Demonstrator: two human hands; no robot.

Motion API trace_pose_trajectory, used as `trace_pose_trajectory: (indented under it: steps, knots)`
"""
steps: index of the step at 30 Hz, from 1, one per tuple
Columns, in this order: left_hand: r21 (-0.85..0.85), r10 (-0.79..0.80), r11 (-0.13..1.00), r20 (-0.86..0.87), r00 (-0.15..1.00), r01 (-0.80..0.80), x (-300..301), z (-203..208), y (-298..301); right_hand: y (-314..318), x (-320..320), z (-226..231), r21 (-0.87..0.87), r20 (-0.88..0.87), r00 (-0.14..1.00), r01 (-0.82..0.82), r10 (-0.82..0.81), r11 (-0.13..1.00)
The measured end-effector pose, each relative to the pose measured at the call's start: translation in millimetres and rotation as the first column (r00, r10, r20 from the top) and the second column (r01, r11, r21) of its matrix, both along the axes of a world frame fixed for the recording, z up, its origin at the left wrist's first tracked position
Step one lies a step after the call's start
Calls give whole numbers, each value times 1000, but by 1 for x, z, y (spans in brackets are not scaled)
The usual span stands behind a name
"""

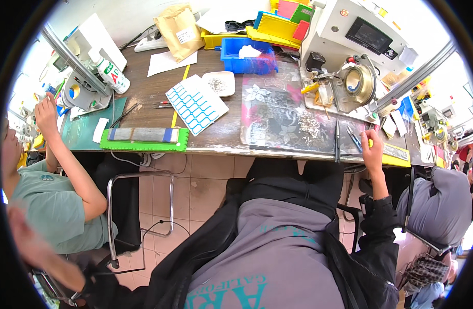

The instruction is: Assembling small metal components using a specialized machine and hand tools like pliers and glue.

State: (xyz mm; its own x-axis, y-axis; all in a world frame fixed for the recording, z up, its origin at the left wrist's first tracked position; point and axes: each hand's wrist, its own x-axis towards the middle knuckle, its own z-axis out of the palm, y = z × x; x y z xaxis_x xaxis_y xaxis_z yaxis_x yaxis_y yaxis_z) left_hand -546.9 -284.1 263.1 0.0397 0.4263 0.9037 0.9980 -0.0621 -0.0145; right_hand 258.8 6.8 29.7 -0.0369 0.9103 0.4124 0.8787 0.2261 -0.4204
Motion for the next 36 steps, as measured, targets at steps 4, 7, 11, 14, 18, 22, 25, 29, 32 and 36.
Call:
trace_pose_trajectory:
  steps: [4, 7, 11, 14, 18, 22, 25, 29, 32, 36]
  knots:
    - [-460, -160, 558, 757, 633, 691, 249, -97, 190, -2, -21, 17, -76, -296, 937, -217, 185, 973]
    - [-646, -312, 425, 553, 773, 634, 349, -130, 265, 12, -52, 25, -166, -490, 821, -416, 292, 894]
    - [-614, -436, 444, 488, 756, 653, 435, -191, 359, 35, -84, 34, -228, -830, 517, -659, 211, 717]
    - [-593, -464, 435, 497, 733, 677, 483, -210, 403, 64, -98, 36, -190, -924, 364, -700, 116, 688]
    - [-531, -432, 262, 682, 590, 806, 515, -219, 431, 91, -115, 26, -111, -994, 79, -600, -80, 792]
    - [-494, -308, 187, 791, 529, 849, 520, -228, 447, 106, -129, 28, -60, -995, 103, -460, -14, 886]
    - [-509, -236, 188, 807, 542, 840, 517, -234, 446, 107, -130, 19, -7, -1000, 14, -457, -1, 889]
    - [-518, -334, 245, 749, 573, 819, 517, -233, 448, 112, -134, 18, -4, -999, 45, -317, 11, 948]
    - [-504, -383, 294, 717, 583, 813, 516, -240, 449, 114, -134, 19, 45, -998, 20, -341, 55, 939]
    - [-467, -502, 306, 661, 558, 829, 515, -247, 450, 116, -132, 15, 72, -997, 15, -329, 81, 942]
